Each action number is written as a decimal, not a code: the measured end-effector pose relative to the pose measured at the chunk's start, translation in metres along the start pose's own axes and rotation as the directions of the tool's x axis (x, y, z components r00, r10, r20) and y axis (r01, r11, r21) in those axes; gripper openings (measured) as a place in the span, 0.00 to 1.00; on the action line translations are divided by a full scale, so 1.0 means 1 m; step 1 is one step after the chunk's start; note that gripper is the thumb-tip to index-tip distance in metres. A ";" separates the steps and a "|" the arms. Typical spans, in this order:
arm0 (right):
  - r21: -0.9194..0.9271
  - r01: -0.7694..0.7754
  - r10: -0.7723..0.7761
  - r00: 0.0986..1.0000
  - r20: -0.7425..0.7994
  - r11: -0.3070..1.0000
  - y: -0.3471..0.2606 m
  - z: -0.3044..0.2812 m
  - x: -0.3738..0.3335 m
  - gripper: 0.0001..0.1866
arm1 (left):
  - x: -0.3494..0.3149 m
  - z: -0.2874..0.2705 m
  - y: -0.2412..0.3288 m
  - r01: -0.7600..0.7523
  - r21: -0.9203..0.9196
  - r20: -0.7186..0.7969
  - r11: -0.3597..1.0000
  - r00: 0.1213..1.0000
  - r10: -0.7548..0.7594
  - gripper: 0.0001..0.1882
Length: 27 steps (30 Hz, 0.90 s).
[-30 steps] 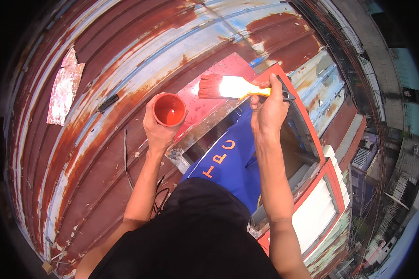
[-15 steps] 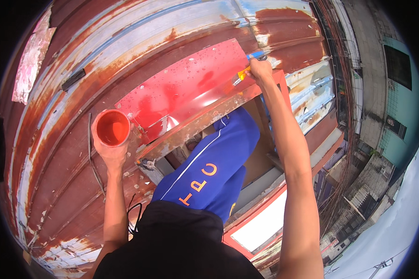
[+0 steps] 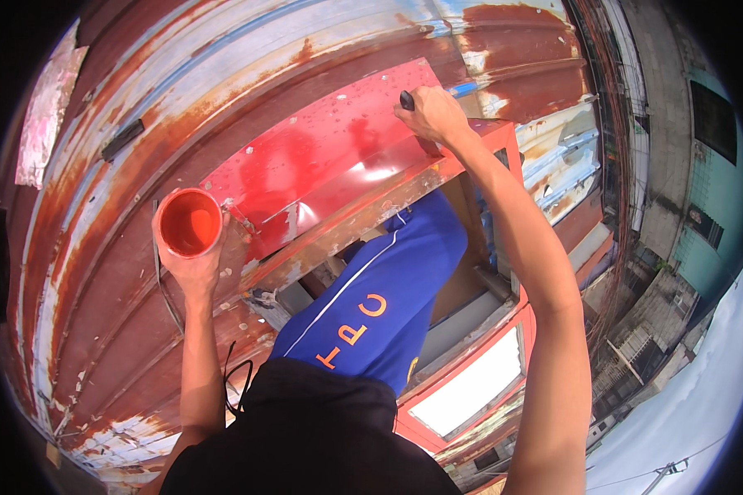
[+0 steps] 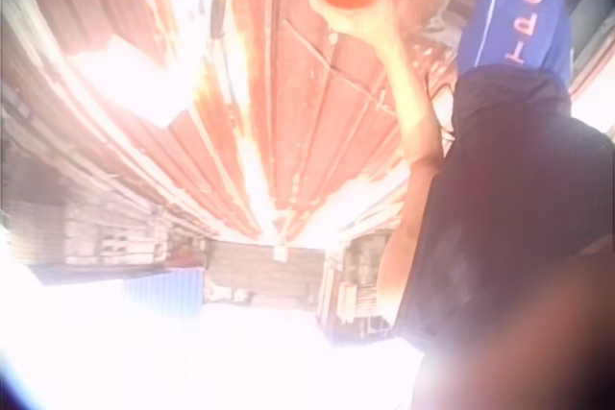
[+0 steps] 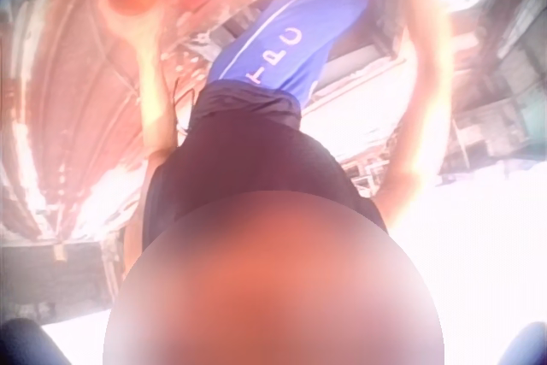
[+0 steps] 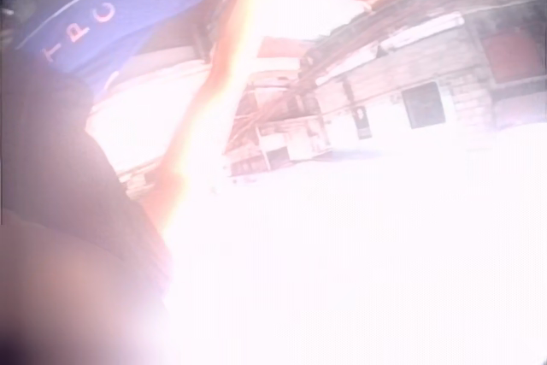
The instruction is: The person places a blue corrugated sheet on a rusty metal roof, then uses a paintbrush and red paint to coat the metal frame around a roof opening. The person repeatedly dips the brush into a small container and applies paint to the frame edges.
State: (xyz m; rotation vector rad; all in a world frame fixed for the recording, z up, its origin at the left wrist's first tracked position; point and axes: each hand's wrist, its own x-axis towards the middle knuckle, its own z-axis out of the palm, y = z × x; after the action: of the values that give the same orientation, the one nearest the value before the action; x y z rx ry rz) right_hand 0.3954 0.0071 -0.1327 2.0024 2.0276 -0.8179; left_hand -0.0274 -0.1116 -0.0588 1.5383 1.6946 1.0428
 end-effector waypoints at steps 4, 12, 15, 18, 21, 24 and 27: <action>0.038 0.247 -0.250 0.960 0.130 0.968 -0.081 0.050 -0.039 0.23 | 0.004 -0.008 -0.010 0.034 -0.014 -0.071 0.999 0.997 -0.035 0.43; 0.654 -0.146 -0.018 0.971 0.238 0.742 -0.184 0.078 -0.036 0.24 | 0.031 -0.060 -0.043 0.084 0.190 -0.311 0.978 0.950 -0.021 0.35; 0.657 -0.438 0.192 0.890 0.414 0.613 -0.146 0.071 -0.030 0.21 | 0.033 -0.079 -0.050 0.080 0.182 -0.359 0.980 0.933 -0.010 0.33; 0.574 -0.447 0.319 0.894 0.315 0.687 -0.057 0.065 -0.020 0.18 | 0.031 -0.080 -0.055 0.091 0.159 -0.355 0.983 0.934 -0.029 0.33; 0.281 -0.343 0.331 0.939 0.091 0.896 0.011 0.031 -0.001 0.22 | 0.026 -0.073 -0.049 0.099 0.156 -0.351 0.983 0.936 -0.038 0.34; -0.083 -0.085 0.064 0.971 -0.230 0.993 0.034 0.009 0.009 0.23 | 0.024 -0.066 -0.045 0.102 0.121 -0.342 0.987 0.938 -0.055 0.36; -0.151 0.060 -0.072 0.995 -0.075 0.987 -0.019 0.021 -0.003 0.23 | 0.024 -0.064 -0.044 0.072 0.112 -0.367 0.991 0.930 -0.026 0.33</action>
State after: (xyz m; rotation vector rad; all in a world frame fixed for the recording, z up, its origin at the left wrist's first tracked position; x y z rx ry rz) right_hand 0.3719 -0.0053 -0.1440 1.9251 2.1405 -0.5877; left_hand -0.1070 -0.0981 -0.0634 1.4313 2.0736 1.2800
